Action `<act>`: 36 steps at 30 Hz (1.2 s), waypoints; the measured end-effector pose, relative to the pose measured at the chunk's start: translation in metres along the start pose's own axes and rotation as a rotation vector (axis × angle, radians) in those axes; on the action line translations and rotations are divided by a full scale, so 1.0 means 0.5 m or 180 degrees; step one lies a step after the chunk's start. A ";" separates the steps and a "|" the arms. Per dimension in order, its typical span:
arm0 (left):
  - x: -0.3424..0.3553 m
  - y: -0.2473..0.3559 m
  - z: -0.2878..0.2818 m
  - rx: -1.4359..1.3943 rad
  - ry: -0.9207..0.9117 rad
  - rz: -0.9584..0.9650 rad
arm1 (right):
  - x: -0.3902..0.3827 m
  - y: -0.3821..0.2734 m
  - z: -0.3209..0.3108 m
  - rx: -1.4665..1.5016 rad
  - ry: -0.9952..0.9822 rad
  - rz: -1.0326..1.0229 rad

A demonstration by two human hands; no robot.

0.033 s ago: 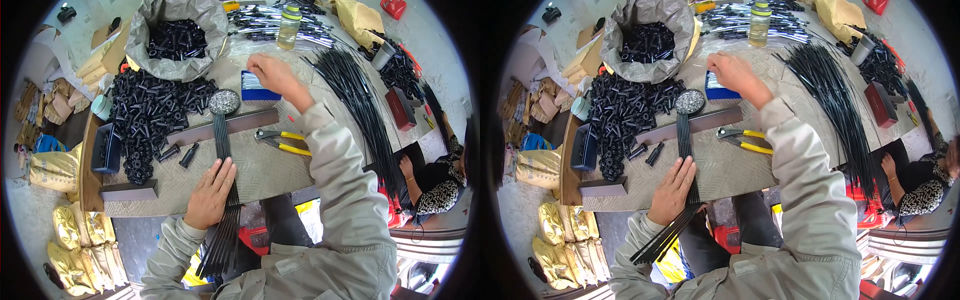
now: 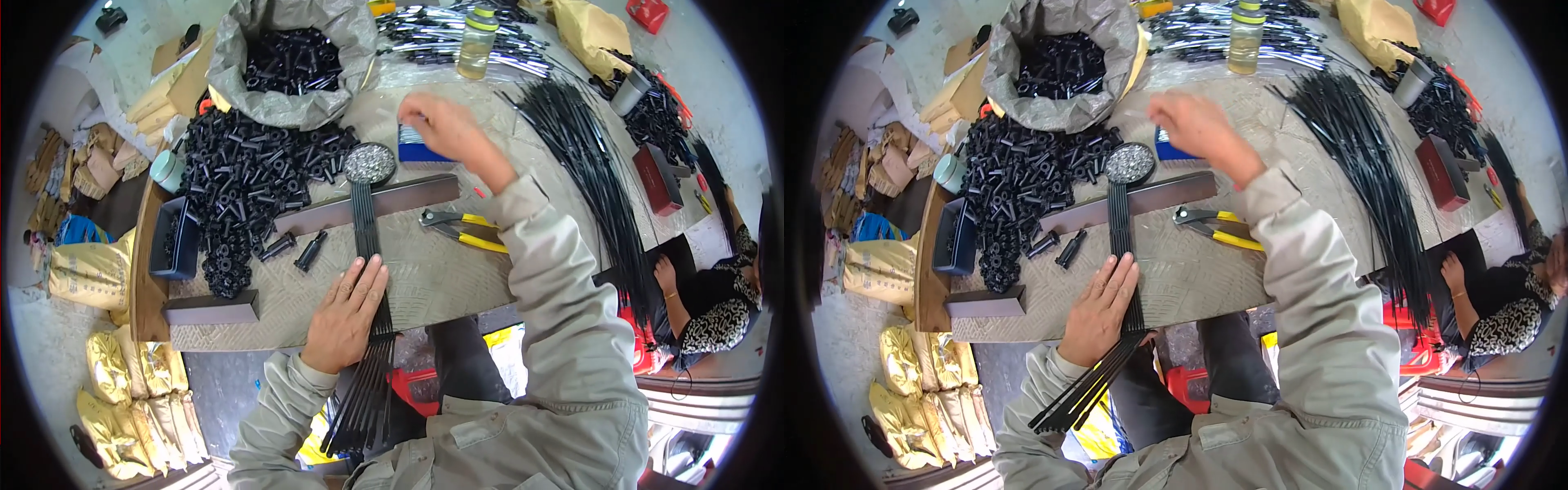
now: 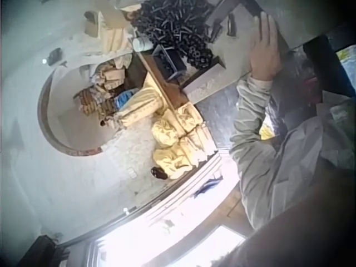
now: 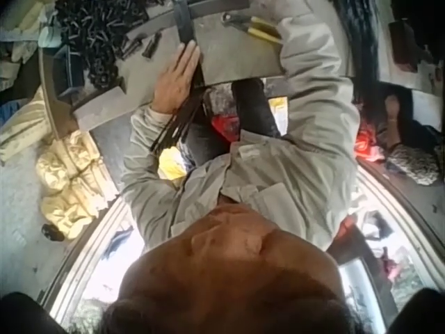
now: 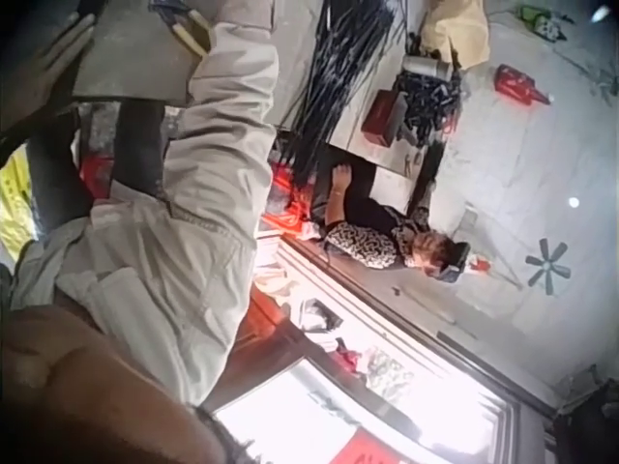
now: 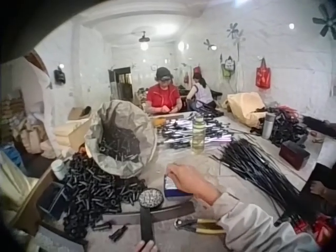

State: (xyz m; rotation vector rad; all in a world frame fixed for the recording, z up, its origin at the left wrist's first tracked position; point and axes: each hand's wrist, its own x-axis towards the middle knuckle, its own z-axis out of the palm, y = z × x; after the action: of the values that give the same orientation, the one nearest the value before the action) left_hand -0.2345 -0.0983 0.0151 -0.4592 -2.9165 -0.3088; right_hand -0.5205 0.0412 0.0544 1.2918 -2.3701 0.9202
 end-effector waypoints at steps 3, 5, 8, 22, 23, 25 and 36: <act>-0.002 0.001 -0.002 0.0161 -0.0102 -0.0061 | -0.041 -0.059 0.050 0.0506 -0.0691 -0.0389; -0.001 0.001 -0.002 0.0107 -0.0081 -0.0104 | -0.060 -0.076 0.070 0.0252 -0.0828 -0.0283; 0.000 0.001 -0.001 0.0200 -0.0145 -0.0133 | -0.069 -0.069 0.076 0.0284 -0.0496 -0.0217; 0.008 0.006 0.002 0.0279 -0.0211 -0.0193 | -0.080 -0.037 0.062 0.0211 -0.0601 -0.0272; 0.009 0.007 0.002 0.0291 -0.0197 -0.0195 | -0.080 -0.037 0.063 0.0204 -0.0620 -0.0224; 0.010 0.008 0.002 0.0315 -0.0191 -0.0197 | -0.080 -0.036 0.064 0.0250 -0.0575 -0.0245; 0.013 0.010 0.006 0.0289 -0.0169 -0.0180 | -0.081 -0.037 0.070 0.0063 -0.0584 -0.0248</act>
State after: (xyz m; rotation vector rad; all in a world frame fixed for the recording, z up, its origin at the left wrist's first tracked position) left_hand -0.2393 -0.0914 0.0143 -0.3775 -2.9841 -0.1735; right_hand -0.4810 0.0372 0.0143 1.5249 -2.4307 0.8366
